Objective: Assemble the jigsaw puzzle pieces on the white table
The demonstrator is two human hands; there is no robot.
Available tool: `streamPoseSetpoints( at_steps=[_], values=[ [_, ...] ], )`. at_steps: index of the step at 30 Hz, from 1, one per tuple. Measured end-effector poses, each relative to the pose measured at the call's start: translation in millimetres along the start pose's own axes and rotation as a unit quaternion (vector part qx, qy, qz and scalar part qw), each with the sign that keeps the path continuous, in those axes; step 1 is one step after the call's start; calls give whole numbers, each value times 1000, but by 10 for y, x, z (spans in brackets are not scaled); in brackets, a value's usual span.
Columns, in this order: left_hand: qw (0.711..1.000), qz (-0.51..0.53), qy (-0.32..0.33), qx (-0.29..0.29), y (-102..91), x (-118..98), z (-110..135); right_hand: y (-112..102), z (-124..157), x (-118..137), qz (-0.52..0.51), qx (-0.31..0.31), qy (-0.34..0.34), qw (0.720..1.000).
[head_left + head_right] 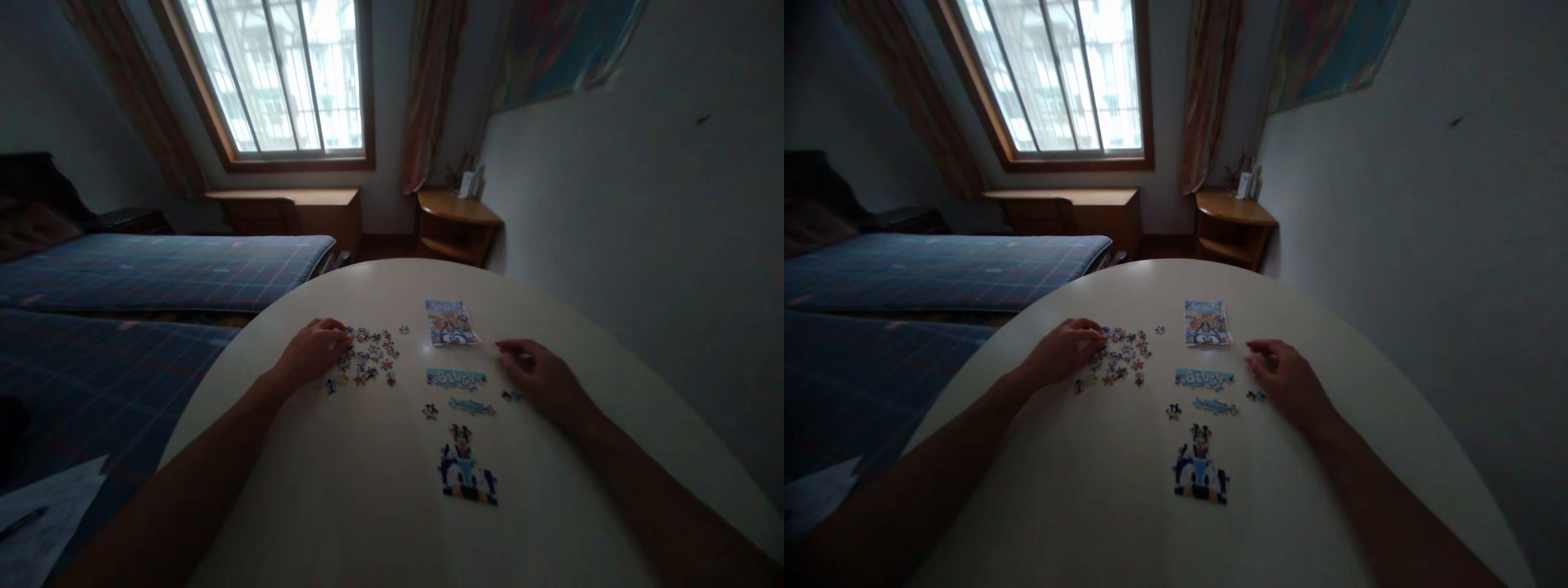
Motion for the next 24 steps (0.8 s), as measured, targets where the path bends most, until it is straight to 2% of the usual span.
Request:
streamPoseSetpoints(
  at_steps=[4, 10, 24],
  values=[
    [1000, -4, 3, -13, 13, -5, 3, 18, 6, -31, 0, 5, 6, 1000],
    [1000, 7, 29, -6, 142, -72, -3, 41, -10, -62, -1, 0, -13, 1000],
    [1000, 15, 5, -23, 70, -67, -33, 42, -4, -42, 0, 2, -15, 1000]
  ],
)
Point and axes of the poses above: each hand's wrist, its own z-axis away from the middle knuckle, its own y-axis out of the palm, x = y × z, the point moved 8 cm from there along -z, towards the middle knuckle, and after that the axes turned 15 degrees about -x, right-handed, at the moved point
